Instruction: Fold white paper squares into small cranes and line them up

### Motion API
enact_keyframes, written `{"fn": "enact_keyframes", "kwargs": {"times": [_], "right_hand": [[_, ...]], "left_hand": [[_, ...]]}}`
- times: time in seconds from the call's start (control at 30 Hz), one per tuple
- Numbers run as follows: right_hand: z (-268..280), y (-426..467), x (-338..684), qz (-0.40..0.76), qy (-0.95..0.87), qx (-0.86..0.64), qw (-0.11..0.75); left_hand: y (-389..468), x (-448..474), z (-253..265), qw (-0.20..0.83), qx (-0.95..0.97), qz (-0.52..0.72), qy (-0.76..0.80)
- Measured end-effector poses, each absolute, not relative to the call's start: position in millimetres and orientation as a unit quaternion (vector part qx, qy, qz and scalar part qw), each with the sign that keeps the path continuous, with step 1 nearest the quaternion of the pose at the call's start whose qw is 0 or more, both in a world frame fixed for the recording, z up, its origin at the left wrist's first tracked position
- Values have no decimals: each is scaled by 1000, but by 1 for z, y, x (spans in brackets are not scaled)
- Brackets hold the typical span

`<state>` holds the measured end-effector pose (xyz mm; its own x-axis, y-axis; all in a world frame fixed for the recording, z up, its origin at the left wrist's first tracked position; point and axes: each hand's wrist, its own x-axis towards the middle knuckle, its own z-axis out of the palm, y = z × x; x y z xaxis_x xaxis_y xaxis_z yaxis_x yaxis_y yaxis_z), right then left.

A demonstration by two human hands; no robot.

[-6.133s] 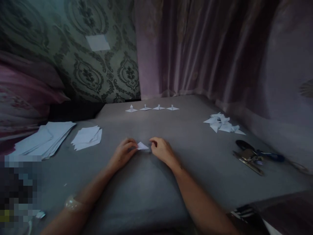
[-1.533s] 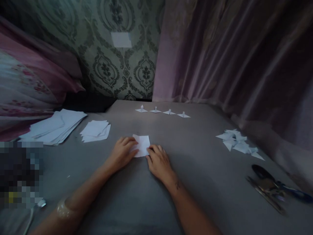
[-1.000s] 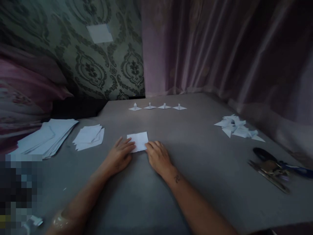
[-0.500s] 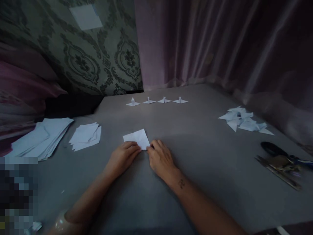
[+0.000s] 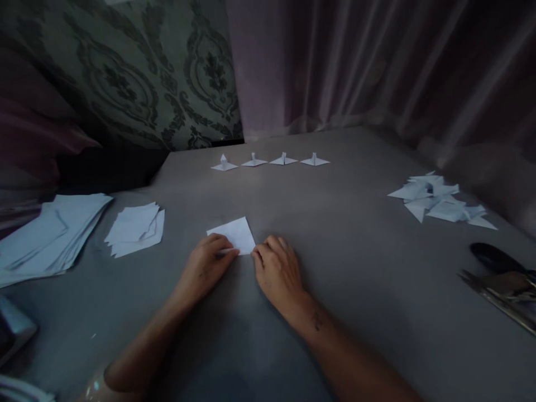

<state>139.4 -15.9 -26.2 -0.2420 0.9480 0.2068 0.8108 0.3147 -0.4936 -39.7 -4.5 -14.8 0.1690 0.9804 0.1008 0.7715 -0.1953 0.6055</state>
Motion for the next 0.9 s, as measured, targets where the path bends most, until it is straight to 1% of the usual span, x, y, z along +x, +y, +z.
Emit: {"fn": "enact_keyframes", "kwargs": {"times": [0.2, 0.4, 0.7, 0.77, 0.9], "right_hand": [[-27, -11, 136, 157, -757, -593, 226], [-29, -9, 137, 150, -764, -590, 211], [-25, -7, 148, 204, -747, -596, 211], [-25, -7, 152, 219, -741, -593, 228], [-25, -14, 149, 227, -761, -529, 301]], "left_hand": [[-2, -39, -13, 253, 699, 255, 619], [1, -39, -15, 254, 696, 269, 615], [5, -42, -12, 267, 696, 234, 625], [5, -43, -13, 269, 700, 232, 620], [5, -44, -17, 257, 717, 241, 602]]}}
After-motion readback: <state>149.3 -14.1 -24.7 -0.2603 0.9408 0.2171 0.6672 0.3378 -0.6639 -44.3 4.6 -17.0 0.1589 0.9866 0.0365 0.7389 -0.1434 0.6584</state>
